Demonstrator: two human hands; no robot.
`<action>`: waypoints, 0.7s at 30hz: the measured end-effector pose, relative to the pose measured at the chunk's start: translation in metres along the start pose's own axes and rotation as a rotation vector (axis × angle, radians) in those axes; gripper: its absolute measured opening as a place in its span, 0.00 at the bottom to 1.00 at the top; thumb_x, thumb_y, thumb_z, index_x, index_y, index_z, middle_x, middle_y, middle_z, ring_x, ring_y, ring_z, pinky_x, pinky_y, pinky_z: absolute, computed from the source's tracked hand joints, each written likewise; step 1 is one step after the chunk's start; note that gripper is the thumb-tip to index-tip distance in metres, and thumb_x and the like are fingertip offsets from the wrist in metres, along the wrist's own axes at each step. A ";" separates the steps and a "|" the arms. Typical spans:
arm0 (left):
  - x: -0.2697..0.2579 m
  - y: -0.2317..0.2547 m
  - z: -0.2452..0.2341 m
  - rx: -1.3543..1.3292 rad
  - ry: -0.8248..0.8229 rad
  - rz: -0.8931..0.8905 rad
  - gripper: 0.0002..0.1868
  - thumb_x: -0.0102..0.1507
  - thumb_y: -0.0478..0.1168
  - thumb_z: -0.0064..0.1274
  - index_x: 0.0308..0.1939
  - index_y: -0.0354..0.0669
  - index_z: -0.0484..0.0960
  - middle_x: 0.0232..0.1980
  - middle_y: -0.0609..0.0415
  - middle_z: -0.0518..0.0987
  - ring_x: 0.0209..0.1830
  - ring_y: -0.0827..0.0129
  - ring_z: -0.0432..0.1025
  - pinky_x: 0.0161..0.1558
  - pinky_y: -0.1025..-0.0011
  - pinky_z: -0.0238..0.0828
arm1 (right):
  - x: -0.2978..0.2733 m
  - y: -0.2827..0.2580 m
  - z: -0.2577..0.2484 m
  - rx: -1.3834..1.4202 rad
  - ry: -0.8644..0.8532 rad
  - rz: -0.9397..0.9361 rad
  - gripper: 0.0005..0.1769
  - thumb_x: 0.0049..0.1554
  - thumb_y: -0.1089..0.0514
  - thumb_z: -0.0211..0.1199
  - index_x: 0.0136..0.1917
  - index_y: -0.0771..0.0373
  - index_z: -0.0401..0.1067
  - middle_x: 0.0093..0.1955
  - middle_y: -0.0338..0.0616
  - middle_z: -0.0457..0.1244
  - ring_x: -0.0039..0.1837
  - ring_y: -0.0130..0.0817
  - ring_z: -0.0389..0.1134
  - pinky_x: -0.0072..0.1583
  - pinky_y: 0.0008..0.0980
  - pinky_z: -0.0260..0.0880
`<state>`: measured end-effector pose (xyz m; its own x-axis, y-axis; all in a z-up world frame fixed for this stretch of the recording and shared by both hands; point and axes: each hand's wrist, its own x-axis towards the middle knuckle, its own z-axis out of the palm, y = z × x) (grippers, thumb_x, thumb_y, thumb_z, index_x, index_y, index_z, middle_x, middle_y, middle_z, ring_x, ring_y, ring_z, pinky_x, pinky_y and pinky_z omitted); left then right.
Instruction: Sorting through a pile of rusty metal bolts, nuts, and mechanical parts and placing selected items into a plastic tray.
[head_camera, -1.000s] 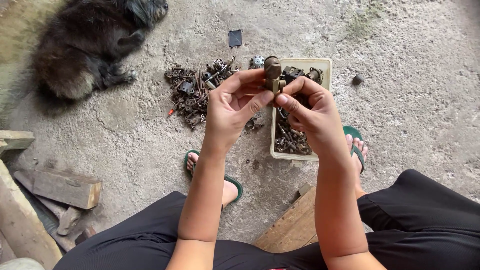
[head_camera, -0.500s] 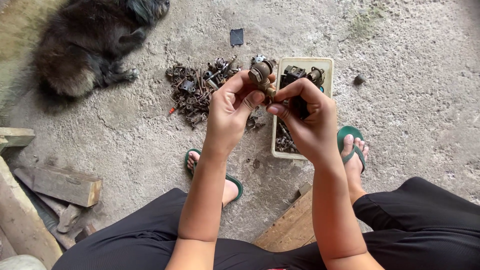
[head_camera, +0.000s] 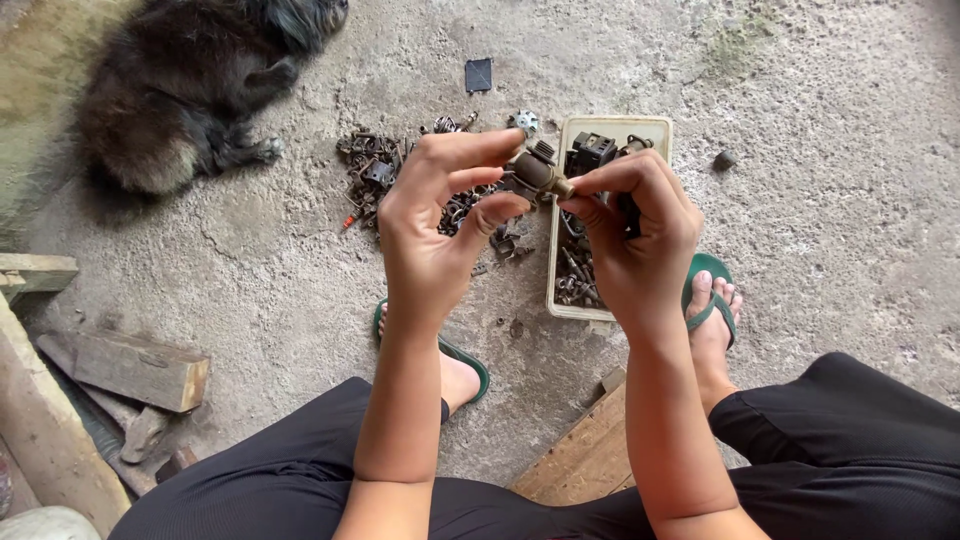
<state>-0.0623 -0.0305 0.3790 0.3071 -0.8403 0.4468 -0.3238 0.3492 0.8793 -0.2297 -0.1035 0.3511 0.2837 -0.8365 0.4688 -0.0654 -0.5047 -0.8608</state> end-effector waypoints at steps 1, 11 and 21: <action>0.000 -0.002 0.001 0.001 0.002 0.002 0.19 0.68 0.43 0.64 0.61 0.44 0.79 0.58 0.54 0.82 0.59 0.71 0.79 0.61 0.73 0.83 | -0.001 0.000 0.002 0.001 -0.001 -0.003 0.10 0.61 0.71 0.73 0.50 0.65 0.72 0.46 0.36 0.63 0.39 0.17 0.56 0.41 0.18 0.53; -0.001 0.018 0.005 0.307 0.100 0.082 0.16 0.70 0.51 0.61 0.49 0.41 0.82 0.46 0.55 0.83 0.41 0.75 0.79 0.46 0.77 0.79 | -0.005 -0.004 0.009 -0.073 0.068 -0.056 0.11 0.61 0.70 0.75 0.50 0.63 0.72 0.44 0.36 0.61 0.39 0.18 0.59 0.40 0.20 0.56; -0.006 0.013 0.006 0.376 0.046 0.159 0.20 0.75 0.52 0.57 0.56 0.42 0.68 0.55 0.54 0.67 0.53 0.71 0.66 0.49 0.76 0.70 | -0.004 -0.002 0.012 -0.057 0.044 -0.020 0.11 0.62 0.71 0.73 0.50 0.65 0.70 0.45 0.37 0.61 0.41 0.21 0.59 0.43 0.21 0.57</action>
<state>-0.0734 -0.0232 0.3870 0.2637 -0.7655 0.5869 -0.6725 0.2903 0.6808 -0.2196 -0.0963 0.3488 0.2430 -0.8339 0.4955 -0.1146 -0.5319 -0.8390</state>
